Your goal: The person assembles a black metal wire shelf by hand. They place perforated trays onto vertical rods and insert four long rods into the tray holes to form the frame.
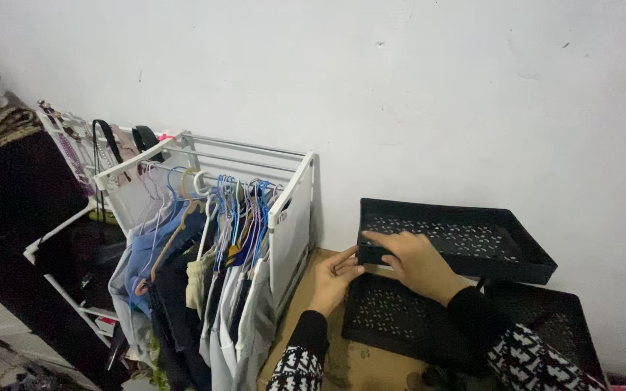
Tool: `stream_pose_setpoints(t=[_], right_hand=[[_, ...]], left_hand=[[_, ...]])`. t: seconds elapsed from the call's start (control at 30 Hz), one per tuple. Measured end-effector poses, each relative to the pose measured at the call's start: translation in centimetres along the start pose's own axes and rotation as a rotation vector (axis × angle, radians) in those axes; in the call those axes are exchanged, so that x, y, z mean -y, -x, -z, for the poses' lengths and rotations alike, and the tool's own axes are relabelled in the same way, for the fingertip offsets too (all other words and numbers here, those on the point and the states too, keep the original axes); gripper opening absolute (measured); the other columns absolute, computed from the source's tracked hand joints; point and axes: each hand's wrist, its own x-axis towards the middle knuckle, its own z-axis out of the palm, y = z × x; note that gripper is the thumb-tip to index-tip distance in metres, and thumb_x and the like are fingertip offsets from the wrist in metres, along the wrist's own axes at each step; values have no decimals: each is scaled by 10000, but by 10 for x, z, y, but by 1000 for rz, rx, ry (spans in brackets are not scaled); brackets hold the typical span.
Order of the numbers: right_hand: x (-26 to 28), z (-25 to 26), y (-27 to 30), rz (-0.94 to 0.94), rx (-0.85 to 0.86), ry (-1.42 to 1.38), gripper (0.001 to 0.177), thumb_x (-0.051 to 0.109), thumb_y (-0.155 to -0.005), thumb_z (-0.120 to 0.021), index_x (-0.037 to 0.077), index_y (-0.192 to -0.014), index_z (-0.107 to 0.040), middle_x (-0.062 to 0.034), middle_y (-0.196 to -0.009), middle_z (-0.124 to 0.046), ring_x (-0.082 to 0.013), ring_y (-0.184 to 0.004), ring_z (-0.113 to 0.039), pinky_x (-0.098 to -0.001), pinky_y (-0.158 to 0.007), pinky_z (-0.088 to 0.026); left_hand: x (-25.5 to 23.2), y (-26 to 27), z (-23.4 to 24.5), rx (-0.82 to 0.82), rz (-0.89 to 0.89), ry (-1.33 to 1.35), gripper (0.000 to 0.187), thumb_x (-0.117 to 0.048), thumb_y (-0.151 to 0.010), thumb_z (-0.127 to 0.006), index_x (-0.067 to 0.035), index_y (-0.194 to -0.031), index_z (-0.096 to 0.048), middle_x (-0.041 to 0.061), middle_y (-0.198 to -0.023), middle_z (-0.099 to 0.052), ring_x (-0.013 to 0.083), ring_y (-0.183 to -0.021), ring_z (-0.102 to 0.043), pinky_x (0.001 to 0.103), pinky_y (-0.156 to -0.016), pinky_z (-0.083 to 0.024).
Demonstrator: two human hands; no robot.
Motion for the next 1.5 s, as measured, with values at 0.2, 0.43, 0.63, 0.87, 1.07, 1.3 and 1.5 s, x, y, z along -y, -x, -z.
stream_pose_setpoints(t=[0.2,0.43,0.63,0.87,1.07,1.3,1.5], right_hand=[[10,-6,-1,80,11,43,450,162,-836,-589,169,-1282,-528,-67,-992,-627,-216,-803,-563,-343,-727,-451],[5,-10,0,51,6,12,497,0,-799,-525,176,-1262,-571,-50,-939,-631,-213,-773,-559,-345,-730,-464],[6,-13,-2,68,-59,-84,469,-29,-780,-510,143,-1203,-616,-57,-886,-652,-209,-715,-573,-335,-677,-487],[2,-11,-5,42,-26,-138,409,97,-791,-571,156,-1190,-637,-52,-870,-656,-206,-693,-560,-328,-658,-483],[4,-9,-7,36,3,-129,411,247,-806,-632,174,-1211,-619,-43,-828,-640,-198,-714,-539,-326,-658,-453],[7,8,-1,0,157,-11,497,212,-860,-577,228,-1344,-464,-8,-1017,-619,-186,-861,-566,-401,-818,-385],[-24,25,20,21,-80,-51,567,189,-818,-612,126,-1355,-439,-77,-1175,-572,-237,-1100,-515,-428,-969,-317]], left_hand=[[-4,2,-1,12,-70,69,481,39,-746,-698,-7,-1216,-609,107,-1018,-705,126,-880,-663,240,-805,-531],[-11,6,-7,-43,-51,63,459,36,-740,-702,7,-1192,-626,122,-1038,-706,126,-866,-664,255,-787,-539],[-10,7,-6,-61,-33,45,447,30,-743,-706,-1,-1182,-627,124,-1058,-703,132,-914,-671,247,-823,-544],[1,0,-3,-52,-7,101,440,42,-731,-709,-7,-1162,-639,130,-1064,-700,152,-926,-669,262,-833,-552],[-3,1,-4,-86,3,19,441,31,-726,-725,-4,-1158,-648,135,-1093,-691,156,-982,-654,262,-830,-547],[-20,7,-8,-90,66,22,454,20,-736,-703,3,-1182,-623,122,-1062,-707,165,-955,-662,256,-834,-535],[-21,0,-20,-94,-86,-143,549,-94,-734,-695,-56,-1273,-599,150,-1047,-637,223,-920,-609,319,-813,-505]])
